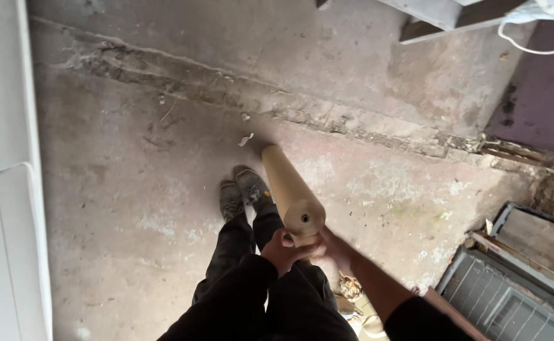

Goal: The person applies masking paper and tape to the side of a white car. They smooth the paper over the vehicle's surface and secure the edges with strips of tape, working along the door and fender areas.

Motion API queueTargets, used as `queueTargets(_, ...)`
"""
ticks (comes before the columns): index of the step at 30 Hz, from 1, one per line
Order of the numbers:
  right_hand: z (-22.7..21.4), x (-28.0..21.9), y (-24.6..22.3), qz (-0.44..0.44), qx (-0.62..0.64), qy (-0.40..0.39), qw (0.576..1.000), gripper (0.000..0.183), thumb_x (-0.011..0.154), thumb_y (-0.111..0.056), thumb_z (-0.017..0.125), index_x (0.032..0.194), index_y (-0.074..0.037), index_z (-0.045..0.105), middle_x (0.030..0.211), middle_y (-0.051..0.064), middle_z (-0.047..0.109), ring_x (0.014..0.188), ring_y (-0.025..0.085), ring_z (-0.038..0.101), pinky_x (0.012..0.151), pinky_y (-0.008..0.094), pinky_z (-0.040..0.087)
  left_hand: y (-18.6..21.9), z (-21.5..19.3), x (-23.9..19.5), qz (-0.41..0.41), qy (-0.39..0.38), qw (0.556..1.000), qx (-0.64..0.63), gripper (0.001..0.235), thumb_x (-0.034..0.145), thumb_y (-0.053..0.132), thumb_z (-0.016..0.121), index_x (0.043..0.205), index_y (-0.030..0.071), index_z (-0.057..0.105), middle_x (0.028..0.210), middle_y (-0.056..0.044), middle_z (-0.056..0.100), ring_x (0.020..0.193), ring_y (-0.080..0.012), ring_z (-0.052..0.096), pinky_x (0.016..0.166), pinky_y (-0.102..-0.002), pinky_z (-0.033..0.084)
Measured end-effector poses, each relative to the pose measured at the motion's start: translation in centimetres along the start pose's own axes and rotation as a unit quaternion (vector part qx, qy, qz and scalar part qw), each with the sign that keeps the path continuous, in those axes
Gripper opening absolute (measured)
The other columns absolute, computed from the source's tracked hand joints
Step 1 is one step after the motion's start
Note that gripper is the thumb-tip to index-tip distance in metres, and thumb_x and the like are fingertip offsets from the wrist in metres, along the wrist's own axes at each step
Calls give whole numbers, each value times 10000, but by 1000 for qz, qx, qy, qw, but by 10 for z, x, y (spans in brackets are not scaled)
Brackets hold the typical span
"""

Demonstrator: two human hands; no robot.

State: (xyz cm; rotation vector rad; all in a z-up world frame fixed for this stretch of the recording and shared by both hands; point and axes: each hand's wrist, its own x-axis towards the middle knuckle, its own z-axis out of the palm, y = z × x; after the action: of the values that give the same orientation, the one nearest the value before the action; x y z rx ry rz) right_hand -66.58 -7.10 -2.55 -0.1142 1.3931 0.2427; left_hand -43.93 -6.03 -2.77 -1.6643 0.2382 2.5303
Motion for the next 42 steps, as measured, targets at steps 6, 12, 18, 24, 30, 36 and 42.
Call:
queueTargets(6,70,2,23,-48,218,24,974,874,934,-729,375,1527,-88,421,1349,119,642,1175,278,658,971,467,507,-26,-33,44,17,124,934,333,504,869,386,739,1225,84,549,1139,-187,731,1055,-345,724,873,-457,590)
queueTargets(12,96,-22,-62,-64,175,241,952,686,869,-374,715,1422,-78,436,1257,170,647,984,314,701,906,498,568,-14,-108,22,147,321,863,362,162,934,154,549,1039,180,669,1023,-123,726,964,-379,702,797,-537,556)
queueTargets(18,118,-28,-73,-207,-35,411,887,964,726,-345,858,1458,-24,319,1338,221,502,1120,354,639,902,513,578,35,-145,-26,288,370,771,431,98,875,156,560,936,94,606,934,-110,670,854,-357,674,688,-503,566)
queueTargets(24,158,-58,-132,-128,-231,468,843,1101,638,-397,944,1441,-5,301,1385,217,393,1188,399,570,908,469,569,49,-153,-26,323,381,740,449,60,857,140,584,901,121,619,920,-94,672,866,-330,683,691,-474,568)
queueTargets(30,125,-70,-145,-147,-544,351,748,985,581,-341,939,1378,-96,415,1362,155,490,1247,364,530,955,470,547,45,-172,-35,300,382,737,470,53,875,150,586,893,122,627,908,-91,674,864,-324,687,704,-480,566)
queueTargets(36,56,-53,-131,-352,-828,186,395,1026,663,-284,923,1532,-204,383,1498,21,475,1380,233,476,1116,409,429,-5,-202,-59,276,379,765,443,91,862,144,575,921,114,638,922,-75,683,876,-318,692,702,-478,572)
queueTargets(42,131,-81,-161,-178,-627,351,672,1294,543,-517,967,1530,-68,261,1497,233,359,1379,442,382,1055,567,427,-41,-202,-59,240,364,769,467,68,879,141,567,922,129,619,898,-77,670,861,-321,686,703,-477,575)
